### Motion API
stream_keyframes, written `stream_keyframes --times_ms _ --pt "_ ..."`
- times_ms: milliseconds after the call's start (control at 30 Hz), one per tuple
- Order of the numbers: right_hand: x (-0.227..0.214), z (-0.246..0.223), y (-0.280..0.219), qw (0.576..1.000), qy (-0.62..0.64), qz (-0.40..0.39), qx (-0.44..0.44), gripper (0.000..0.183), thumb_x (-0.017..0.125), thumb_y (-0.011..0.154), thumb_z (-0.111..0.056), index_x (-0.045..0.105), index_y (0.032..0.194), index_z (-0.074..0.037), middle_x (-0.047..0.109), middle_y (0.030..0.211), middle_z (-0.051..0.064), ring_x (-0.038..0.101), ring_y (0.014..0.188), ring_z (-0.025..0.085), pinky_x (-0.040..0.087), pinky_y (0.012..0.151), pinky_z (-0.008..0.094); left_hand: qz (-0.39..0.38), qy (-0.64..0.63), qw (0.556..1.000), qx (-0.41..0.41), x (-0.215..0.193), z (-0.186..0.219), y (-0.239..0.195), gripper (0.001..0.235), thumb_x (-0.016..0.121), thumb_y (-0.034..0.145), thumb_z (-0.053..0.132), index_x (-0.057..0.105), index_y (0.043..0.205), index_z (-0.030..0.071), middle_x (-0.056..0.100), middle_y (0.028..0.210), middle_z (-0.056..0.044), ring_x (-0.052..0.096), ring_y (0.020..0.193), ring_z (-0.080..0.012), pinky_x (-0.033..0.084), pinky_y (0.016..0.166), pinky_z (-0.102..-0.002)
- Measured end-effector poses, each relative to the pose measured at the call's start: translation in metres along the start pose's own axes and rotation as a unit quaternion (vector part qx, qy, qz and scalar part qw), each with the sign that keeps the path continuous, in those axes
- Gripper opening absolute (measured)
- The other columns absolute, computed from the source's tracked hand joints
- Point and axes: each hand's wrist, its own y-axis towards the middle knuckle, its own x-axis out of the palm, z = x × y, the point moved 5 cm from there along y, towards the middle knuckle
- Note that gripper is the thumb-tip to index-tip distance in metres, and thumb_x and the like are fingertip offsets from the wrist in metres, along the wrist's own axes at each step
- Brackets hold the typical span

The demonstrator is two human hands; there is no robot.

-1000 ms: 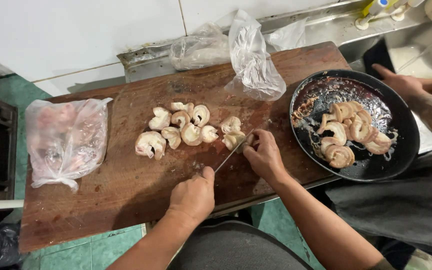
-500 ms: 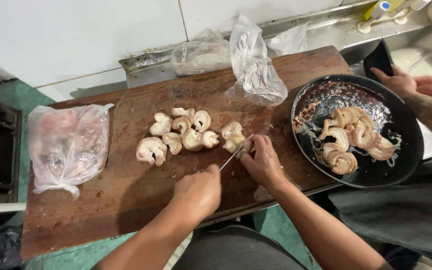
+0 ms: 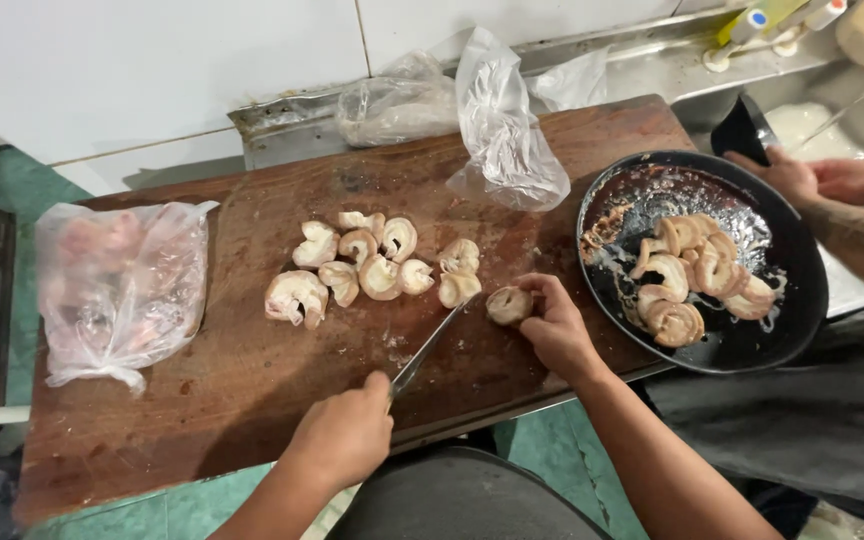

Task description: Cutting and preparing animal intestines or offal on a wooden cutting board using a knife.

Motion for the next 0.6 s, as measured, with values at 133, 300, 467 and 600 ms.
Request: stream_keyframes --times_ms 133,300,467,600 --pt "-0.003 0.012 0.001 0.992 -0.119 0.013 0.034 0.026 0.072 0.093 0.000 0.060 0.116 0.000 0.059 0.103 0.018 0.055 0.091 0.018 0.051 0.079 0.033 0.015 -0.076 0.997 -0.008 0.031 -0.039 -0.017 0.034 0.060 0.093 0.031 0.051 0.114 0.007 0.074 0.092 -0.020 0.069 0.094 -0.0435 0.051 0.084 -0.057" --pt "0.031 -0.048 0.020 0.993 -0.046 -0.108 0.002 0.047 0.058 0.078 0.001 0.056 0.125 -0.003 0.066 0.121 0.020 0.069 0.100 0.027 0.060 0.083 0.037 0.094 -0.226 0.968 -0.049 0.067 -0.098 -0.040 0.050 0.064 0.087 0.035 0.051 0.129 0.012 0.075 0.092 -0.019 0.072 0.093 -0.0399 0.055 0.079 -0.051" --pt "0.065 -0.078 0.021 0.915 -0.349 -0.144 -0.142 0.060 0.062 0.079 -0.002 0.061 0.139 -0.011 0.057 0.136 0.018 0.063 0.114 0.035 0.054 0.093 0.042 0.119 -0.246 0.959 -0.080 0.093 -0.133 -0.050 0.060 0.065 0.087 0.037 0.048 0.139 0.013 0.076 0.094 -0.018 0.075 0.094 -0.0368 0.057 0.081 -0.046" --pt "0.088 -0.089 0.006 0.908 -0.365 -0.184 -0.090 0.060 0.062 0.080 -0.010 0.060 0.139 -0.016 0.057 0.131 0.016 0.064 0.110 0.035 0.053 0.094 0.042 0.128 -0.288 0.947 -0.064 0.102 -0.145 -0.063 0.056 0.064 0.088 0.036 0.050 0.137 0.013 0.078 0.097 -0.016 0.076 0.095 -0.0346 0.058 0.082 -0.044"
